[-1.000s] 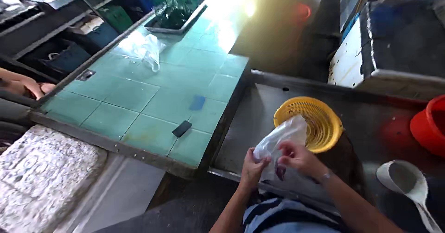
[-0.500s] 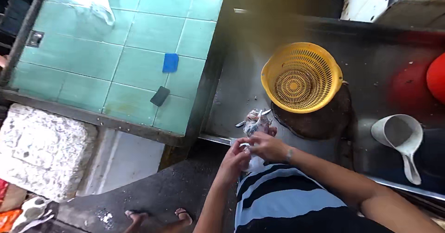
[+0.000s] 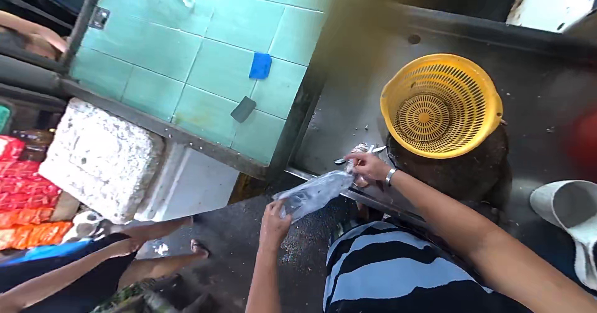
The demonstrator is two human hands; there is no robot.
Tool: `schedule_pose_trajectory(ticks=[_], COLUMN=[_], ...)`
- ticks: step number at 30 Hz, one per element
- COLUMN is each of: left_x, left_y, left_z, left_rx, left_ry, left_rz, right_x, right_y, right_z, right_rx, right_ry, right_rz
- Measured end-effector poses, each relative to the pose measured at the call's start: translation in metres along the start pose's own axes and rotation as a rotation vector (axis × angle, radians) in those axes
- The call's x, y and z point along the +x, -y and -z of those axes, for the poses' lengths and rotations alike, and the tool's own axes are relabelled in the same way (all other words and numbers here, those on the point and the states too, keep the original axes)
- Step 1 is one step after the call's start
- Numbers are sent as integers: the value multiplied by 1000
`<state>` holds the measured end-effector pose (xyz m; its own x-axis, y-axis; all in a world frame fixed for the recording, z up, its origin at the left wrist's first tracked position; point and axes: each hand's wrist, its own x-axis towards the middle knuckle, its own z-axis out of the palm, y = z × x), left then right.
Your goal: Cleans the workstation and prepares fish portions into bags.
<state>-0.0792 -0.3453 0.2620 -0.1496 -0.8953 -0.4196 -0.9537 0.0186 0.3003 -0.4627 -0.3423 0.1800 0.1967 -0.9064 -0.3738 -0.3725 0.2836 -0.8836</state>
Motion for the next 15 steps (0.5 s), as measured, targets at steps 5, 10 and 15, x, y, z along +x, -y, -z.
schedule_pose_trajectory(ticks=[5, 10, 15], left_x=[-2, 8, 13], left_y=[-12, -37, -70], left_z=[27, 30, 23], left_rx=[-85, -212, -370], left_ry=[-175, -276, -336], left_rz=[65, 121, -25], right_x=[6, -12, -63], right_y=[-29, 25, 116], right_z=[8, 34, 79], right_rx=[-743, -746, -350], right_ry=[93, 13, -240], right_rz=[-134, 114, 693])
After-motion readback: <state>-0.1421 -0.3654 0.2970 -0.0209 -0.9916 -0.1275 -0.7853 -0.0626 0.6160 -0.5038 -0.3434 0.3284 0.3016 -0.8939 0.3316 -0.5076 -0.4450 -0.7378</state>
